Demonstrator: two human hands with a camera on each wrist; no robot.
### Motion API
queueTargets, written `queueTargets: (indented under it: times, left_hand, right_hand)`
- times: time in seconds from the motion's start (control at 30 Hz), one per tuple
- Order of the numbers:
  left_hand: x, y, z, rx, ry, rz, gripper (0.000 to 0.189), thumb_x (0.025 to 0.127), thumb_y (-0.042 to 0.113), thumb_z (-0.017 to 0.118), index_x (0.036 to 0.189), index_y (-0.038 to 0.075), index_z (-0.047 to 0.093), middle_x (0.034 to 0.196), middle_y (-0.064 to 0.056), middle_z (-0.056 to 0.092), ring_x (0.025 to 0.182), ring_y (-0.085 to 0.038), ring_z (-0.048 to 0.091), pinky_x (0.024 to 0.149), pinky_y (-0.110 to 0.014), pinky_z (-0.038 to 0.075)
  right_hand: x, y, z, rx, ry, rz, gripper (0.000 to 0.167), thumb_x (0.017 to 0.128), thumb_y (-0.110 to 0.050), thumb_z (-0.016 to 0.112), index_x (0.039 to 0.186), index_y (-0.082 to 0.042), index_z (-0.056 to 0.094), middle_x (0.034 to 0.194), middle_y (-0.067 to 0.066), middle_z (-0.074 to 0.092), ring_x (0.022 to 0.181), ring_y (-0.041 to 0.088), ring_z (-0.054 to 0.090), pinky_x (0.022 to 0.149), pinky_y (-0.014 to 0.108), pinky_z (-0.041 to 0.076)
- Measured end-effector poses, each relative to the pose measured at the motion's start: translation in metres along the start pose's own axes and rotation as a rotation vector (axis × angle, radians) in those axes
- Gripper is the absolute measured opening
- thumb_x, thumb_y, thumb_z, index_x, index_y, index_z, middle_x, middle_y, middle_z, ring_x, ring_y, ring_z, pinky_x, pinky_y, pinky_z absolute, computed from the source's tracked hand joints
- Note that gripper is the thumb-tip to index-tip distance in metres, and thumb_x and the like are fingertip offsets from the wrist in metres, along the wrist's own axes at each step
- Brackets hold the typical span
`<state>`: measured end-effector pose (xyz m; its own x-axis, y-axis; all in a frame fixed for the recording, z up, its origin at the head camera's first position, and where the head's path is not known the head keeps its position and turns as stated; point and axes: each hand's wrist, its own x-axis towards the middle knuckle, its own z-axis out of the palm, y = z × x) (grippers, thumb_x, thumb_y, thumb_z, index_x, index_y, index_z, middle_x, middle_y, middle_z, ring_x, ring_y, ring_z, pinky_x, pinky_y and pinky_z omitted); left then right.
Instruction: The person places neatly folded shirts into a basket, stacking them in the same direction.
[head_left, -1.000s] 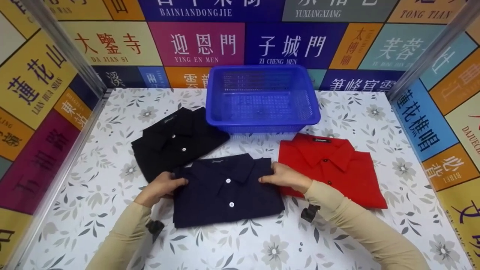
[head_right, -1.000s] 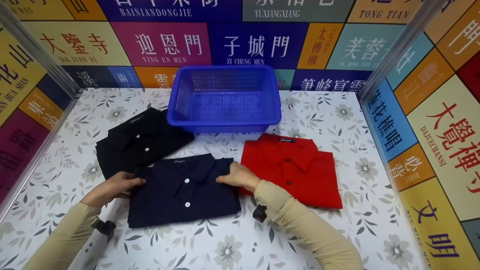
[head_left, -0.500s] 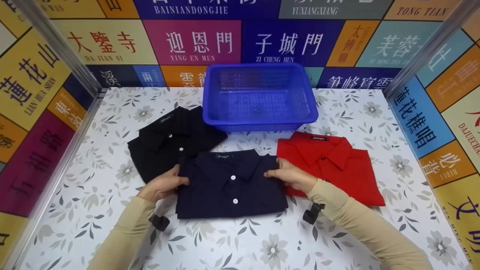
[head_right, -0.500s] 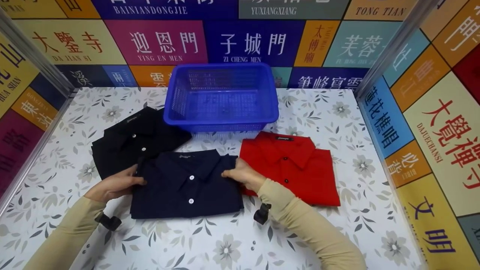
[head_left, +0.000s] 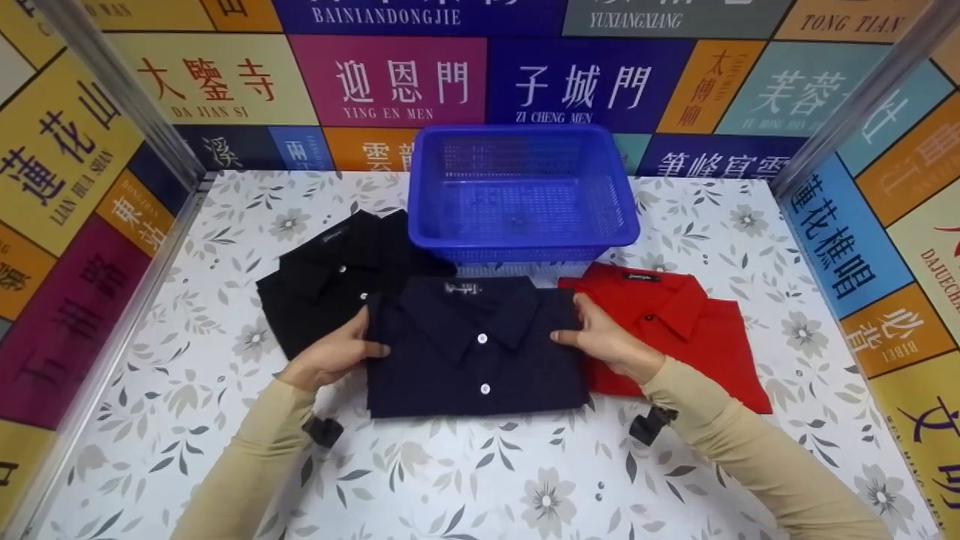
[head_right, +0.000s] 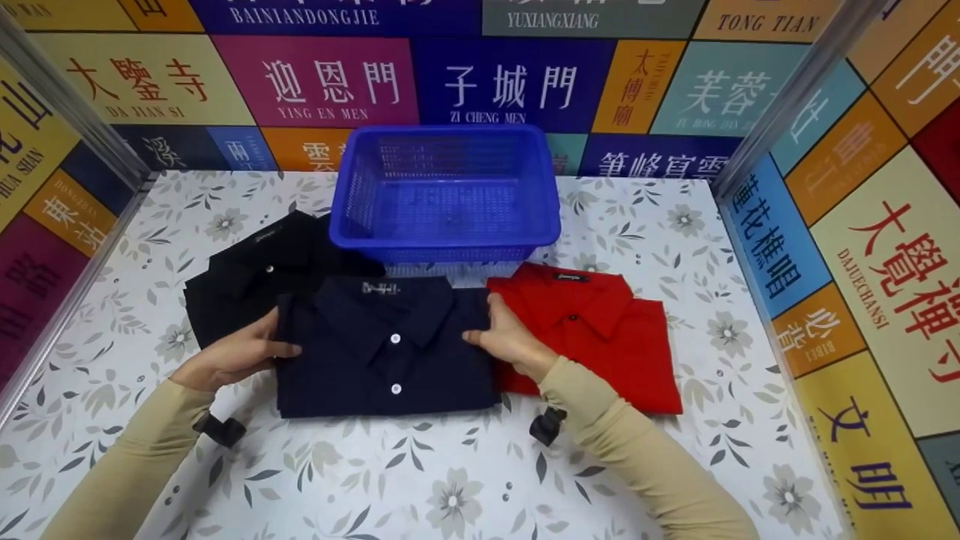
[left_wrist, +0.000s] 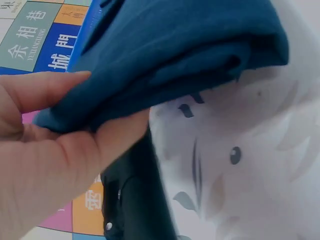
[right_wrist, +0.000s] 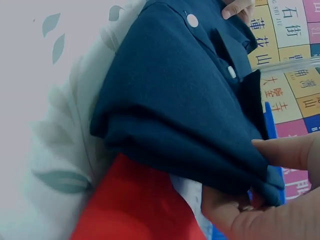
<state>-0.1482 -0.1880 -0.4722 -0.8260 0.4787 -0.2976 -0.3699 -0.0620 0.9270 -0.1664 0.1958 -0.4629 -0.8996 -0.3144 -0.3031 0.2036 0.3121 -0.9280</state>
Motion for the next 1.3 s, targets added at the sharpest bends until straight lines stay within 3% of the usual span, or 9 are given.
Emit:
queueTargets:
  times: [0.07, 0.2, 0.37, 0.67, 0.83, 1.03, 1.3]
  left_hand:
    - [0.001, 0.004, 0.002, 0.007, -0.003, 0.024, 0.097, 0.081, -0.020, 0.048, 0.155, 0.012, -0.007, 0.155, -0.022, 0.012, 0.133, -0.036, 0.030, 0.104, -0.045, 0.037]
    - [0.004, 0.013, 0.006, 0.036, -0.003, 0.080, 0.093, 0.083, -0.021, 0.047, 0.155, 0.010, -0.004, 0.154, -0.022, 0.017, 0.130, -0.033, 0.037, 0.101, -0.041, 0.042]
    - [0.009, 0.027, 0.011, 0.059, 0.016, 0.155, 0.088, 0.084, -0.022, 0.045, 0.154, 0.008, 0.001, 0.148, -0.026, 0.027, 0.120, -0.033, 0.049, 0.096, -0.041, 0.046]
    - [0.032, 0.049, 0.019, 0.074, 0.101, 0.262, 0.082, 0.084, -0.022, 0.049, 0.153, 0.007, 0.018, 0.141, -0.023, 0.042, 0.118, -0.032, 0.052, 0.096, -0.041, 0.047]
    - [0.051, 0.062, 0.022, 0.128, 0.169, 0.350, 0.079, 0.083, -0.021, 0.053, 0.151, 0.004, 0.022, 0.138, -0.022, 0.047, 0.119, -0.030, 0.053, 0.099, -0.037, 0.045]
    - [0.071, 0.079, 0.026, 0.114, 0.253, 0.412, 0.072, 0.083, -0.020, 0.055, 0.148, 0.002, 0.031, 0.134, -0.021, 0.052, 0.116, -0.030, 0.055, 0.095, -0.038, 0.047]
    - [0.098, 0.104, 0.026, 0.157, 0.455, 0.468, 0.053, 0.083, -0.014, 0.063, 0.134, -0.001, 0.051, 0.117, -0.020, 0.062, 0.096, -0.024, 0.062, 0.082, -0.035, 0.052]
  right_hand:
    - [-0.004, -0.003, -0.004, 0.006, 0.012, -0.043, 0.063, 0.087, 0.004, 0.061, 0.138, 0.010, 0.024, 0.141, 0.030, 0.034, 0.135, 0.037, 0.028, 0.114, 0.046, 0.019]
    - [-0.009, -0.012, -0.011, 0.002, 0.060, -0.120, 0.059, 0.086, 0.007, 0.061, 0.135, 0.009, 0.028, 0.132, 0.027, 0.042, 0.125, 0.035, 0.041, 0.108, 0.043, 0.031]
    - [-0.010, -0.024, -0.019, 0.028, 0.101, -0.189, 0.055, 0.087, 0.009, 0.060, 0.133, 0.009, 0.031, 0.123, 0.025, 0.050, 0.109, 0.028, 0.054, 0.092, 0.031, 0.047]
    - [-0.001, -0.040, -0.039, -0.001, 0.202, -0.264, 0.048, 0.088, 0.010, 0.059, 0.129, 0.008, 0.035, 0.122, 0.023, 0.053, 0.103, 0.022, 0.056, 0.085, 0.026, 0.049]
    - [0.009, -0.052, -0.051, -0.002, 0.283, -0.295, 0.045, 0.087, 0.010, 0.059, 0.126, 0.009, 0.037, 0.121, 0.020, 0.053, 0.101, 0.022, 0.056, 0.082, 0.026, 0.050]
    - [0.025, -0.070, -0.065, -0.006, 0.408, -0.372, 0.039, 0.085, 0.012, 0.060, 0.120, 0.010, 0.042, 0.115, 0.015, 0.055, 0.099, 0.018, 0.053, 0.081, 0.027, 0.046]
    - [0.050, -0.099, -0.082, -0.074, 0.466, -0.387, 0.041, 0.087, 0.006, 0.062, 0.124, 0.005, 0.045, 0.116, 0.014, 0.057, 0.098, 0.019, 0.055, 0.081, 0.029, 0.048]
